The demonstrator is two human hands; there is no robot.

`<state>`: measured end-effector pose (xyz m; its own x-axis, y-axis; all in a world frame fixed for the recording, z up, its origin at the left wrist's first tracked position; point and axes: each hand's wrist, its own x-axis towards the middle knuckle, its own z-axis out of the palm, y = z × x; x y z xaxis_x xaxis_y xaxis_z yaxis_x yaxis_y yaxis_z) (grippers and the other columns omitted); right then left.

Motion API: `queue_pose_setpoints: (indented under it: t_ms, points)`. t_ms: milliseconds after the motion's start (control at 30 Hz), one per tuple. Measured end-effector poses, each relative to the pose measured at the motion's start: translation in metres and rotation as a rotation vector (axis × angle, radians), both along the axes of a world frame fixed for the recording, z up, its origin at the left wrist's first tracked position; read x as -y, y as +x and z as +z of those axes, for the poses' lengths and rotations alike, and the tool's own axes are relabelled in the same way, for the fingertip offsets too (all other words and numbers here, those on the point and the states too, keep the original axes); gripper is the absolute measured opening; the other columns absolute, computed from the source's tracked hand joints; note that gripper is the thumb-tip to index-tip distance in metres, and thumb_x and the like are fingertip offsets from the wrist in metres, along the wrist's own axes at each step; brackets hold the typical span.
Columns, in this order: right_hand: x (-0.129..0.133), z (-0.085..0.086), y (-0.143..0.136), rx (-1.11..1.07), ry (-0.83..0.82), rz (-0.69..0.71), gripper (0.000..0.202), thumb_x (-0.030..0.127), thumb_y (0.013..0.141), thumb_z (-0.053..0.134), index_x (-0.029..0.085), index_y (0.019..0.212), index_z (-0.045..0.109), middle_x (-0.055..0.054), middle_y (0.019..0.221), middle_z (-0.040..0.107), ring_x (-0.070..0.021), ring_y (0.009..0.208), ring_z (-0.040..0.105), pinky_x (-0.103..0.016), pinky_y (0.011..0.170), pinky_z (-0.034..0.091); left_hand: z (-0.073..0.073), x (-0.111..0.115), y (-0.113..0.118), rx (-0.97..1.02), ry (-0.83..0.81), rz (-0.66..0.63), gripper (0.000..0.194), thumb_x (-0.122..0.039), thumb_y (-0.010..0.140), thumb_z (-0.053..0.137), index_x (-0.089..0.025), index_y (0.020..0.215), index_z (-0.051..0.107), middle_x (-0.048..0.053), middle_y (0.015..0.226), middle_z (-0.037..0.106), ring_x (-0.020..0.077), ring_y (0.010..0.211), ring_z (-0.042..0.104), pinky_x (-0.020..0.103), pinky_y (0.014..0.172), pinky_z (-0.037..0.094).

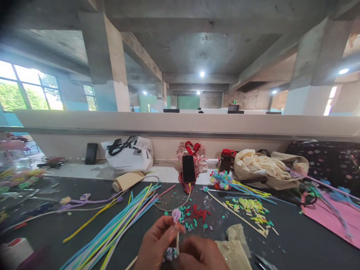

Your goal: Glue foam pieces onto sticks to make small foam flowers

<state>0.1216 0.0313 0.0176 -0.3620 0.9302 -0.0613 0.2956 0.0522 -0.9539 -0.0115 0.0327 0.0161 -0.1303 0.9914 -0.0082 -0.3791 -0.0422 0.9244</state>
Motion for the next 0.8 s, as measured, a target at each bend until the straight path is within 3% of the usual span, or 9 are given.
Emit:
queue_pose_setpoints:
  t_ms: [100, 233, 400, 567, 800]
  points:
    - [-0.003, 0.024, 0.012, -0.095, 0.074, 0.013, 0.016, 0.023, 0.065, 0.059, 0.016, 0.079, 0.062, 0.001, 0.071, 0.059, -0.0119, 0.061, 0.052, -0.020, 0.054, 0.038, 0.001, 0.003, 0.004, 0.007, 0.014, -0.120, 0.030, -0.041, 0.050, 0.071, -0.017, 0.060, 0.054, -0.002, 0.050, 0.057, 0.0072, 0.043, 0.042, 0.019, 0.045, 0.030]
    - [-0.008, 0.041, 0.024, -0.198, -0.026, 0.018, 0.029, 0.021, 0.061, 0.063, 0.017, 0.090, 0.063, 0.001, 0.076, 0.062, -0.0109, 0.061, 0.054, -0.019, 0.055, 0.038, 0.000, 0.006, 0.007, -0.045, -0.007, -0.222, 0.033, -0.042, 0.049, 0.072, -0.015, 0.057, 0.055, -0.004, 0.045, 0.053, 0.0063, 0.041, 0.040, 0.019, 0.043, 0.027]
    - [-0.012, 0.036, 0.024, -0.298, -0.212, -0.002, 0.026, 0.021, 0.060, 0.062, 0.015, 0.085, 0.063, 0.004, 0.052, 0.057, -0.0070, 0.044, 0.047, -0.017, 0.042, 0.030, -0.002, 0.007, 0.008, -0.067, -0.061, -0.295, 0.033, -0.044, 0.053, 0.069, -0.015, 0.058, 0.055, -0.003, 0.042, 0.053, 0.0065, 0.037, 0.039, 0.019, 0.040, 0.027]
    - [-0.013, 0.032, 0.020, -0.304, -0.218, -0.038, 0.026, 0.027, 0.060, 0.066, 0.014, 0.083, 0.063, 0.004, 0.053, 0.058, -0.0066, 0.044, 0.047, -0.017, 0.042, 0.030, -0.004, 0.006, 0.009, -0.125, -0.089, -0.266, 0.035, -0.047, 0.055, 0.066, -0.015, 0.060, 0.053, -0.004, 0.041, 0.050, 0.0061, 0.034, 0.038, 0.019, 0.038, 0.025]
    - [-0.009, 0.033, 0.020, -0.278, -0.110, -0.014, 0.019, 0.022, 0.065, 0.062, 0.014, 0.082, 0.064, 0.003, 0.060, 0.058, -0.0071, 0.051, 0.050, -0.017, 0.048, 0.035, -0.004, 0.007, 0.008, -0.237, -0.125, -0.241, 0.030, -0.045, 0.061, 0.062, -0.016, 0.065, 0.055, -0.006, 0.043, 0.049, 0.0071, 0.036, 0.041, 0.018, 0.037, 0.027]
